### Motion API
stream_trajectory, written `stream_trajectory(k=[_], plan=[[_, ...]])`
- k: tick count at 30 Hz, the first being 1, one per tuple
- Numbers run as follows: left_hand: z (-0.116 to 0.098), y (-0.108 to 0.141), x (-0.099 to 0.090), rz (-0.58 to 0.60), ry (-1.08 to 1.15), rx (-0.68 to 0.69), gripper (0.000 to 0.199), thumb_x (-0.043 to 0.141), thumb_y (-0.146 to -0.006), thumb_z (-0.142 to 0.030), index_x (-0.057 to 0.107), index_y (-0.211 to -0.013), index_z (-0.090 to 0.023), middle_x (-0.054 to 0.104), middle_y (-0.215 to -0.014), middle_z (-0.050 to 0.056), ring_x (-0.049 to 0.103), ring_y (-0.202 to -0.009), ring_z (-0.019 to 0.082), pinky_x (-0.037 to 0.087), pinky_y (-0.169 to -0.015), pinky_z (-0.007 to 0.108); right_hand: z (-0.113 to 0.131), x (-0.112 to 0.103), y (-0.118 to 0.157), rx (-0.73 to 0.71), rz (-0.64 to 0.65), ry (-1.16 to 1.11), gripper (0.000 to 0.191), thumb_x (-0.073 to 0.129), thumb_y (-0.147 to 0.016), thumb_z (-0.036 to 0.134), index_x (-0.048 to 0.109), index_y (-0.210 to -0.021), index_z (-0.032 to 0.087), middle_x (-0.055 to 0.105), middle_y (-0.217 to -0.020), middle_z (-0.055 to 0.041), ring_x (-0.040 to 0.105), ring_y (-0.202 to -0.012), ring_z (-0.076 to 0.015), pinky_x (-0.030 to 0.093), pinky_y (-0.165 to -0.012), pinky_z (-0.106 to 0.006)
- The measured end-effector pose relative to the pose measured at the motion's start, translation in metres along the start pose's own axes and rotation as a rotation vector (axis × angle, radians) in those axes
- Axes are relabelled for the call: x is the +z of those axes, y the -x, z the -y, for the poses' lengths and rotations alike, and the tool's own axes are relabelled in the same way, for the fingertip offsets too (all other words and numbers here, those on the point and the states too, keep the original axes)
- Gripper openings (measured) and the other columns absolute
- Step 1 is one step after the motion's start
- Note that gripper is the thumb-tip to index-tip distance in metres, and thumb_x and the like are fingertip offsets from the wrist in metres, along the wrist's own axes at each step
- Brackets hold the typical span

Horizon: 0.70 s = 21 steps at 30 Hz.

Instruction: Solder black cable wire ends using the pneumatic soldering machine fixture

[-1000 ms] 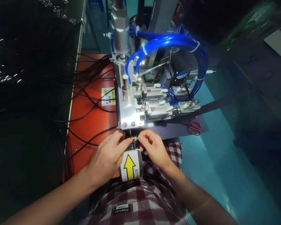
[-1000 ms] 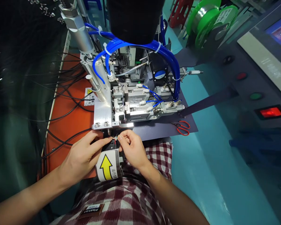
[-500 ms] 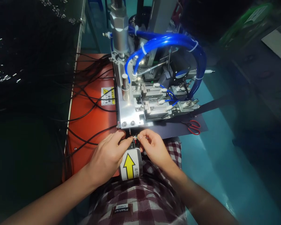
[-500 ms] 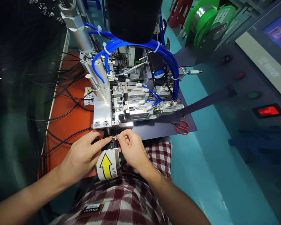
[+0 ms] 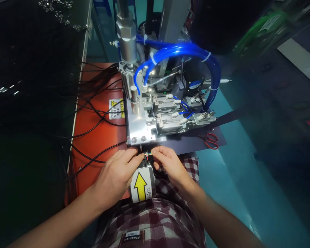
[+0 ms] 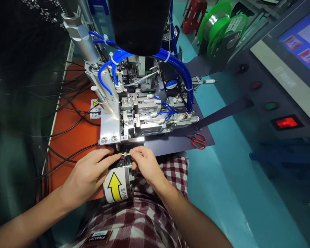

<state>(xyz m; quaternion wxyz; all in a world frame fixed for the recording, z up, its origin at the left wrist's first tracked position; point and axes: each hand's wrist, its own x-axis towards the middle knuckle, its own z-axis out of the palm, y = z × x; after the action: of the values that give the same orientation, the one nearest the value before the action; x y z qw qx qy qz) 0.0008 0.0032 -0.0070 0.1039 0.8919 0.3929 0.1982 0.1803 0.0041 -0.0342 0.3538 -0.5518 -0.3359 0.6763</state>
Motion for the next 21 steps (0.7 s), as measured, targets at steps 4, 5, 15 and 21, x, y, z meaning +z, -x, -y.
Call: stream_trajectory(k=[4,5,15,21], plan=[[0.001,-0.001,0.001,0.002,0.011,-0.005,0.028,0.04,-0.088,-0.009,0.062,-0.105,-0.009,0.06,-0.088,0.012,0.055,-0.075,0.022,0.049,-0.061,0.033,-0.007,0.001,0.012,-0.09,-0.098,0.066,0.023,0.057,-0.081,0.038,0.055,-0.074,0.016,0.049,-0.055,0.0047,0.041,-0.049,-0.0092,0.031,-0.048,-0.023],[0.001,-0.001,0.001,-0.001,0.017,-0.011,0.028,0.04,-0.088,-0.008,0.062,-0.104,-0.009,0.059,-0.088,0.012,0.055,-0.074,0.022,0.049,-0.061,0.033,-0.007,0.003,0.015,-0.1,-0.101,0.102,0.022,0.059,-0.08,0.038,0.057,-0.075,0.016,0.051,-0.06,0.0034,0.042,-0.051,-0.0091,0.032,-0.048,-0.022],[-0.002,-0.002,-0.001,-0.034,0.011,-0.014,0.028,0.039,-0.086,-0.007,0.063,-0.1,-0.011,0.06,-0.087,0.011,0.056,-0.072,0.021,0.049,-0.06,0.032,0.011,0.016,0.026,-0.395,-0.295,0.728,0.014,0.054,-0.079,0.02,0.057,-0.065,0.018,0.052,-0.061,0.0014,0.046,-0.056,-0.0118,0.034,-0.056,-0.025],[-0.003,-0.003,-0.001,-0.022,0.03,-0.026,0.027,0.04,-0.087,-0.01,0.063,-0.102,-0.01,0.059,-0.085,0.01,0.055,-0.07,0.021,0.049,-0.059,0.032,0.003,0.0,0.009,-0.179,-0.028,0.292,0.015,0.053,-0.08,0.027,0.054,-0.07,0.017,0.043,-0.056,0.0044,0.036,-0.048,-0.0092,0.028,-0.046,-0.022]])
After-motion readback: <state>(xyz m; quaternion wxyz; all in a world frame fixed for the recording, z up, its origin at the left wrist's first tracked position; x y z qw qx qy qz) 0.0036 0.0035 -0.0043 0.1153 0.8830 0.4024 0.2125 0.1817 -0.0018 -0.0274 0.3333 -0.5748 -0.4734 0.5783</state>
